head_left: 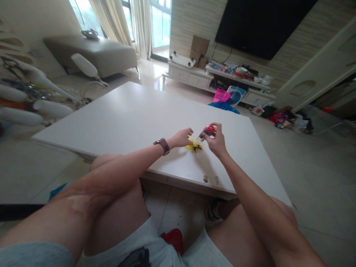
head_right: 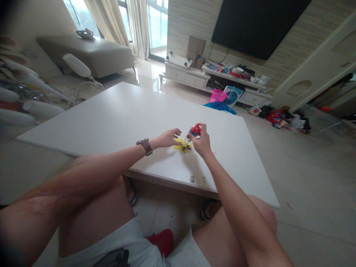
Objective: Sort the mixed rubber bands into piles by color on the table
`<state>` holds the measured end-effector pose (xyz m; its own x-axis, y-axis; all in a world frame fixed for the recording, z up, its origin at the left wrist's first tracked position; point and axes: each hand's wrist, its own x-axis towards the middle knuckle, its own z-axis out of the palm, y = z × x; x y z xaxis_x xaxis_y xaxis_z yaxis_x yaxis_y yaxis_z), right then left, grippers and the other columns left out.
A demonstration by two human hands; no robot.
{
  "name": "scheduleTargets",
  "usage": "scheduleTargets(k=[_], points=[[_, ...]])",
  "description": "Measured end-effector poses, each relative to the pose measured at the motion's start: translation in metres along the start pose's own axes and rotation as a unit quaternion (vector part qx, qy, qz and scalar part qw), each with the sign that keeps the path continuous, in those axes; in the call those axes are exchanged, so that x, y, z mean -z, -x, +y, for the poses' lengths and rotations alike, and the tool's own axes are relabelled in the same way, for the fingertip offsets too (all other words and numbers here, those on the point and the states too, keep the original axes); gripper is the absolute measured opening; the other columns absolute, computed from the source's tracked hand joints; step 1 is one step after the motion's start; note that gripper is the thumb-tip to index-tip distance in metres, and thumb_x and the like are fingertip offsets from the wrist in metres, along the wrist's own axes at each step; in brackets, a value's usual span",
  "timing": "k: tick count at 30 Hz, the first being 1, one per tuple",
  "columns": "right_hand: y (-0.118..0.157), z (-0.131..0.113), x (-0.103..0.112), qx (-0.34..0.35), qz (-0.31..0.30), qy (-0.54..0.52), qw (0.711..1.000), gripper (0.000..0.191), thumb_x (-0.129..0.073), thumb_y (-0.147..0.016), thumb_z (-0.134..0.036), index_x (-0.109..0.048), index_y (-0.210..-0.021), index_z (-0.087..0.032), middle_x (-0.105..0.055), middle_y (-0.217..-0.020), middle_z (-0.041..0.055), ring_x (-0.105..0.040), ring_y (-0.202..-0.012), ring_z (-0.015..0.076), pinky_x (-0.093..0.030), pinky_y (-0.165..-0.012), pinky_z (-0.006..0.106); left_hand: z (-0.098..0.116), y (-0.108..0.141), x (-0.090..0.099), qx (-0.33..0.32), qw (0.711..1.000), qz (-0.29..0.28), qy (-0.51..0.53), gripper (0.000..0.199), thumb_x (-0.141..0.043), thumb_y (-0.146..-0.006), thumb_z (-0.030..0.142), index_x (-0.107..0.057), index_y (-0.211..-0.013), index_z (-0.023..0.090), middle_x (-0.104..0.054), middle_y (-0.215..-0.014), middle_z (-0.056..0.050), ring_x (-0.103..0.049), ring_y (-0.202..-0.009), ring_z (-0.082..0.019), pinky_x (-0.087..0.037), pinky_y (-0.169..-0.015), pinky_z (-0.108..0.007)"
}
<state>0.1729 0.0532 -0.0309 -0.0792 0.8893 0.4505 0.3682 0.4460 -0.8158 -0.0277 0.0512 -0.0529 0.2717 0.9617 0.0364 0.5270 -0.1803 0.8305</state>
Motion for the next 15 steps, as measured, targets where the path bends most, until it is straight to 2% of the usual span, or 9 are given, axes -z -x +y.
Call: scheduleTargets(k=[3, 5, 7, 10, 12, 15], points=[[-0.002, -0.001, 0.002, -0.046, 0.049, -0.067, 0.995, 0.054, -0.076, -0.074, -0.044, -0.042, -0.113, -0.03, -0.062, -0.104, -0.0003, -0.066, -0.084, 0.0164, -0.06, -0.072, 0.035, 0.001, 0.001, -0.003, 0.053, 0.996, 0.003, 0.068, 0.034, -0.072, -0.07, 0.019, -0.066, -0.103, 0.015, -0.068, -0.11, -0.01, -0.065, -0.095, -0.022, -0.052, -0.08, -0.031], [-0.004, -0.002, 0.002, -0.086, 0.072, -0.14, 0.984, 0.055, -0.077, -0.074, -0.045, -0.039, -0.112, -0.032, -0.061, -0.107, -0.0022, -0.067, -0.085, 0.0152, -0.062, -0.069, 0.034, 0.006, 0.004, -0.008, 0.081, 0.982, -0.016, 0.169, 0.025, -0.067, -0.076, 0.024, -0.069, -0.1, 0.016, -0.068, -0.106, -0.009, -0.063, -0.094, -0.02, -0.051, -0.078, -0.03], [-0.005, -0.003, 0.001, -0.128, 0.085, -0.208, 0.966, 0.058, -0.079, -0.072, -0.044, -0.036, -0.108, -0.033, -0.061, -0.104, -0.0051, -0.067, -0.084, 0.0136, -0.063, -0.07, 0.035, 0.013, 0.009, -0.014, 0.09, 0.951, -0.034, 0.295, 0.028, -0.063, -0.082, 0.031, -0.069, -0.107, 0.019, -0.066, -0.11, -0.008, -0.06, -0.098, -0.019, -0.05, -0.078, -0.029], [-0.003, -0.006, -0.003, -0.193, 0.089, -0.295, 0.931, 0.062, -0.082, -0.069, -0.043, -0.031, -0.101, -0.032, -0.062, -0.097, -0.0093, -0.068, -0.075, 0.0108, -0.064, -0.072, 0.036, 0.021, 0.016, -0.02, 0.087, 0.89, -0.053, 0.445, 0.039, -0.064, -0.085, 0.04, -0.066, -0.122, 0.029, -0.059, -0.129, -0.006, -0.055, -0.105, -0.019, -0.048, -0.08, -0.028], [0.0, -0.009, -0.006, -0.22, 0.073, -0.33, 0.915, 0.064, -0.083, -0.067, -0.042, -0.029, -0.098, -0.032, -0.062, -0.095, -0.0106, -0.069, -0.072, 0.0103, -0.065, -0.072, 0.035, 0.025, 0.017, -0.019, 0.078, 0.864, -0.08, 0.49, 0.042, -0.068, -0.083, 0.045, -0.064, -0.124, 0.034, -0.053, -0.139, -0.004, -0.053, -0.107, -0.019, -0.048, -0.081, -0.029], [0.005, -0.016, -0.011, -0.22, 0.052, -0.344, 0.912, 0.065, -0.085, -0.066, -0.041, -0.029, -0.099, -0.032, -0.062, -0.096, -0.0111, -0.07, -0.074, 0.0107, -0.065, -0.072, 0.036, 0.025, 0.016, -0.016, 0.073, 0.85, -0.109, 0.511, 0.04, -0.071, -0.082, 0.048, -0.066, -0.119, 0.032, -0.051, -0.139, -0.006, -0.052, -0.107, -0.021, -0.048, -0.083, -0.03]])
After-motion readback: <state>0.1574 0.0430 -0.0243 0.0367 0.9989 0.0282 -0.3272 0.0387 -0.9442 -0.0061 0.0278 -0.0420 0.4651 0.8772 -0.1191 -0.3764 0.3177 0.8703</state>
